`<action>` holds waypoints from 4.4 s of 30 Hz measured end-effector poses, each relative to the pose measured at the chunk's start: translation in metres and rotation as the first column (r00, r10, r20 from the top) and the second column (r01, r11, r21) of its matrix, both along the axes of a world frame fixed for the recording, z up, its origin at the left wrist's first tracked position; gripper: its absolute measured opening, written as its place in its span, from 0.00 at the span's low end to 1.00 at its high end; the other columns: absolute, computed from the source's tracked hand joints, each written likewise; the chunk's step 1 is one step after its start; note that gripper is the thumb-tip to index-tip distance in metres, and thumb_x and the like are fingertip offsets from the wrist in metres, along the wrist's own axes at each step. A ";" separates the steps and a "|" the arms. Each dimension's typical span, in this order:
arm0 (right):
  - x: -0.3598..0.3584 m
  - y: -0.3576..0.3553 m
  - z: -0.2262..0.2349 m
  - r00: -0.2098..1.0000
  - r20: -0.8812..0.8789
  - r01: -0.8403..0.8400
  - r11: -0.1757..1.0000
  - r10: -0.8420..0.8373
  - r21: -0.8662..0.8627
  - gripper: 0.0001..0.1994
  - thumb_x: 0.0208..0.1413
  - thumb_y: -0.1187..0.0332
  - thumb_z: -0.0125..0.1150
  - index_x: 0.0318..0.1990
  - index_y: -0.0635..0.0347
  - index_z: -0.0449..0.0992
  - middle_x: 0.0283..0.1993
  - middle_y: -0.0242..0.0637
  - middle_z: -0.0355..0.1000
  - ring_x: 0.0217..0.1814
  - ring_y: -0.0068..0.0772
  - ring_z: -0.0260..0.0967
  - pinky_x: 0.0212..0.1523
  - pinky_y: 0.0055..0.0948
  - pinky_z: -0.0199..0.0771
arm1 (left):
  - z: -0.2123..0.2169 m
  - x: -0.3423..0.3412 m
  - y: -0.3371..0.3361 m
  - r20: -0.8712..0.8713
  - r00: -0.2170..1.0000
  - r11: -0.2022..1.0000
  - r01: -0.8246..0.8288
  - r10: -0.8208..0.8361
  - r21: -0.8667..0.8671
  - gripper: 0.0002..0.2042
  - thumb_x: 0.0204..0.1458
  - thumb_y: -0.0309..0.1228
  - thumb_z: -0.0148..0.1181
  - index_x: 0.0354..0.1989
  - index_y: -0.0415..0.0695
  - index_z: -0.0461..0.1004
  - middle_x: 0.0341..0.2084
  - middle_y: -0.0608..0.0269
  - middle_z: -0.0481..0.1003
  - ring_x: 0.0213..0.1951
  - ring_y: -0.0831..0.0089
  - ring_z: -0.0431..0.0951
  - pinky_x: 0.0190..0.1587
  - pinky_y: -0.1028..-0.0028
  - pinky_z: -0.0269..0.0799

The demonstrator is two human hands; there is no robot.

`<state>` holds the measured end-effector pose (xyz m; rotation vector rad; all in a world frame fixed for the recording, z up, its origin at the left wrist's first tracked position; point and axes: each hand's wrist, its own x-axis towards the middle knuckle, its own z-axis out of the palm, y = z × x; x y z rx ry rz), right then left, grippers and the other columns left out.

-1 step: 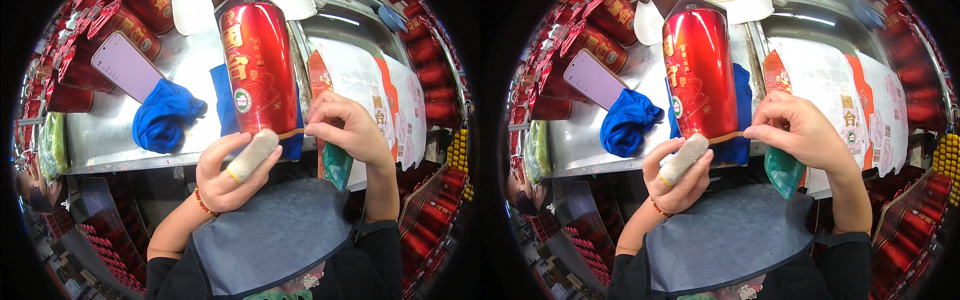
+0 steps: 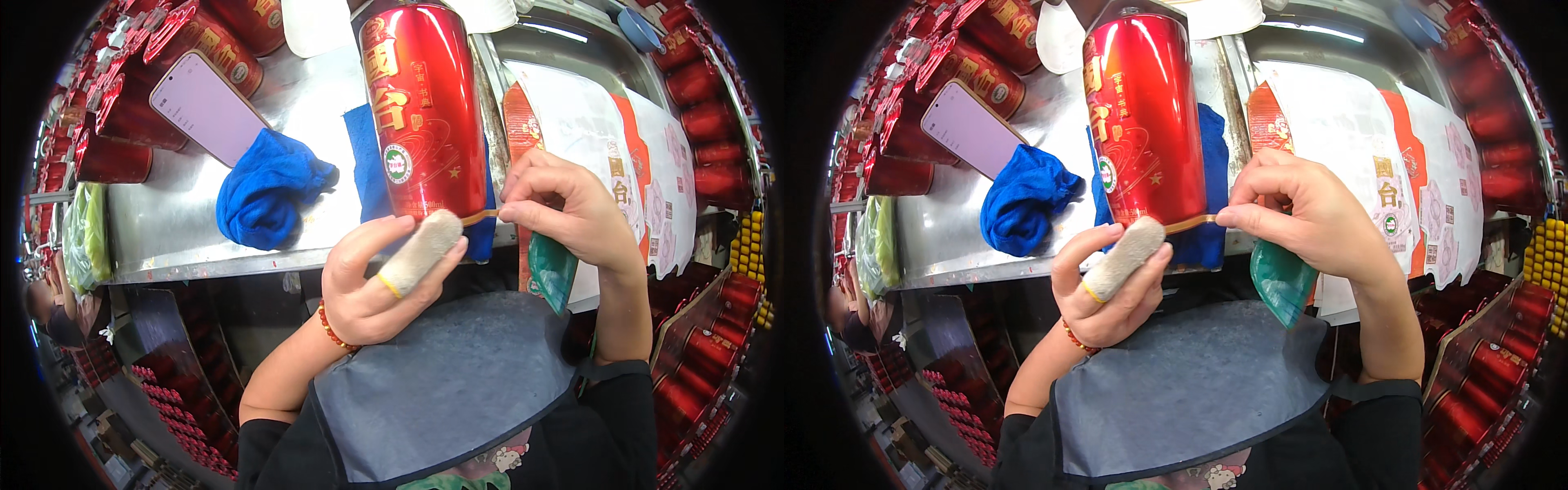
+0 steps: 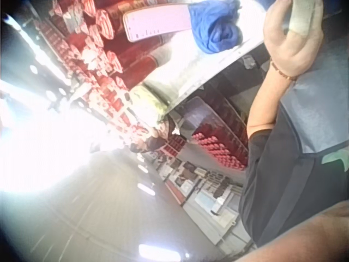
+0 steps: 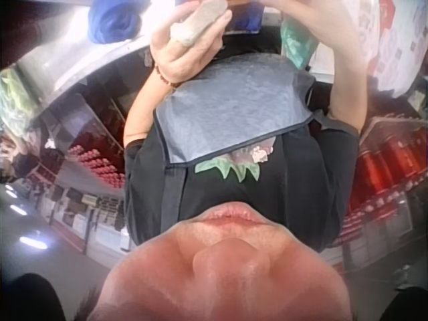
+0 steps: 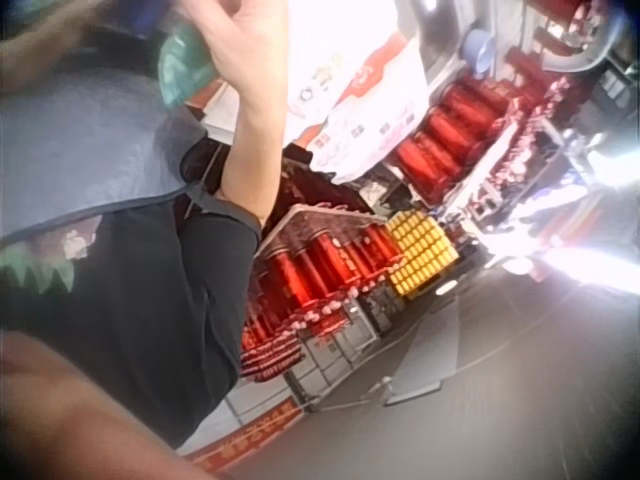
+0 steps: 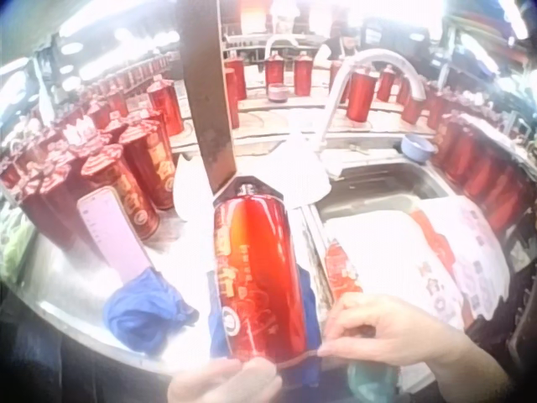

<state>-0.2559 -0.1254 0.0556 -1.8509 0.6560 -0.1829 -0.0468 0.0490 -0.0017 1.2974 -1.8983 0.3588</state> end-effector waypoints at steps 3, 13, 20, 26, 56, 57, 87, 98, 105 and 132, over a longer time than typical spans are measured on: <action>-0.002 -0.001 0.006 1.000 -0.011 0.008 0.999 -0.007 0.038 0.04 0.59 0.74 0.67 0.34 0.64 0.81 0.39 0.32 0.73 0.42 0.23 0.69 0.45 0.24 0.68 | 0.004 -0.004 -0.008 0.006 1.000 1.000 0.026 -0.026 0.004 0.20 0.38 0.25 0.72 0.44 0.52 0.88 0.48 0.71 0.77 0.54 0.62 0.74 0.48 0.67 0.80; -0.002 -0.002 -0.003 1.000 0.001 0.023 0.996 -0.024 0.091 0.04 0.60 0.74 0.66 0.34 0.65 0.81 0.40 0.32 0.72 0.40 0.20 0.68 0.42 0.21 0.68 | 0.013 -0.003 -0.032 -0.147 0.962 0.964 -0.205 0.231 0.171 0.40 0.40 0.31 0.78 0.67 0.40 0.71 0.67 0.53 0.70 0.62 0.53 0.69 0.66 0.60 0.63; 0.005 0.000 -0.009 0.999 0.029 0.023 0.996 -0.026 0.085 0.04 0.60 0.74 0.67 0.34 0.64 0.81 0.38 0.31 0.72 0.38 0.18 0.67 0.40 0.20 0.68 | 0.006 0.000 -0.025 -0.268 0.927 0.950 -0.201 0.263 0.237 0.41 0.42 0.26 0.78 0.68 0.35 0.68 0.64 0.46 0.70 0.62 0.50 0.71 0.63 0.60 0.71; 0.009 0.002 0.000 1.000 0.016 0.010 0.997 -0.011 0.074 0.04 0.59 0.73 0.68 0.34 0.64 0.80 0.38 0.31 0.72 0.38 0.19 0.68 0.40 0.20 0.67 | 0.004 0.005 -0.020 -0.324 0.916 0.948 -0.142 0.235 0.286 0.40 0.46 0.25 0.75 0.70 0.32 0.63 0.64 0.39 0.68 0.63 0.46 0.72 0.64 0.58 0.70; 0.013 0.010 -0.007 0.995 0.042 0.078 0.980 -0.087 0.182 0.05 0.60 0.73 0.69 0.33 0.64 0.79 0.39 0.30 0.70 0.40 0.18 0.67 0.41 0.20 0.66 | 0.000 -0.011 -0.011 -0.151 0.987 0.997 0.043 -0.052 -0.063 0.18 0.38 0.24 0.75 0.42 0.47 0.88 0.46 0.68 0.78 0.52 0.62 0.75 0.46 0.65 0.80; 0.013 0.011 -0.005 0.995 0.039 0.085 0.980 -0.093 0.180 0.05 0.59 0.73 0.69 0.33 0.64 0.79 0.39 0.30 0.70 0.40 0.18 0.67 0.42 0.20 0.66 | 0.005 -0.011 -0.013 -0.133 0.991 1.000 0.013 -0.017 -0.028 0.19 0.39 0.25 0.76 0.44 0.47 0.87 0.49 0.67 0.78 0.53 0.62 0.74 0.47 0.65 0.79; 0.015 0.013 -0.006 0.994 0.077 0.062 0.985 -0.076 0.162 0.05 0.60 0.73 0.68 0.34 0.64 0.80 0.37 0.28 0.70 0.38 0.17 0.66 0.40 0.20 0.66 | 0.008 0.009 -0.017 -0.259 0.936 0.945 -0.160 0.237 0.285 0.40 0.45 0.27 0.78 0.69 0.33 0.66 0.64 0.45 0.70 0.61 0.52 0.73 0.61 0.62 0.70; 0.013 0.014 -0.002 0.993 0.078 0.074 0.983 -0.088 0.167 0.05 0.61 0.73 0.68 0.34 0.64 0.80 0.38 0.28 0.70 0.37 0.16 0.66 0.39 0.19 0.65 | 0.018 0.008 -0.019 -0.345 0.914 0.934 -0.086 0.212 0.346 0.44 0.49 0.40 0.77 0.71 0.32 0.61 0.67 0.43 0.65 0.67 0.50 0.64 0.68 0.59 0.59; 0.013 0.014 -0.008 0.987 0.112 0.100 0.983 -0.118 0.153 0.07 0.61 0.69 0.70 0.33 0.63 0.81 0.34 0.26 0.69 0.33 0.15 0.64 0.35 0.20 0.64 | 0.017 0.006 -0.021 -0.320 0.923 0.932 -0.098 0.216 0.348 0.44 0.51 0.42 0.76 0.72 0.32 0.60 0.69 0.43 0.63 0.68 0.51 0.63 0.69 0.59 0.59; 0.021 0.018 0.000 0.985 0.001 0.167 0.938 -0.175 0.304 0.37 0.53 0.74 0.76 0.69 0.73 0.64 0.41 0.30 0.71 0.28 0.09 0.67 0.30 0.13 0.65 | 0.024 -0.002 -0.026 -0.916 0.344 0.852 0.397 0.207 0.342 0.46 0.57 0.23 0.67 0.78 0.35 0.42 0.72 0.48 0.56 0.71 0.61 0.62 0.71 0.62 0.61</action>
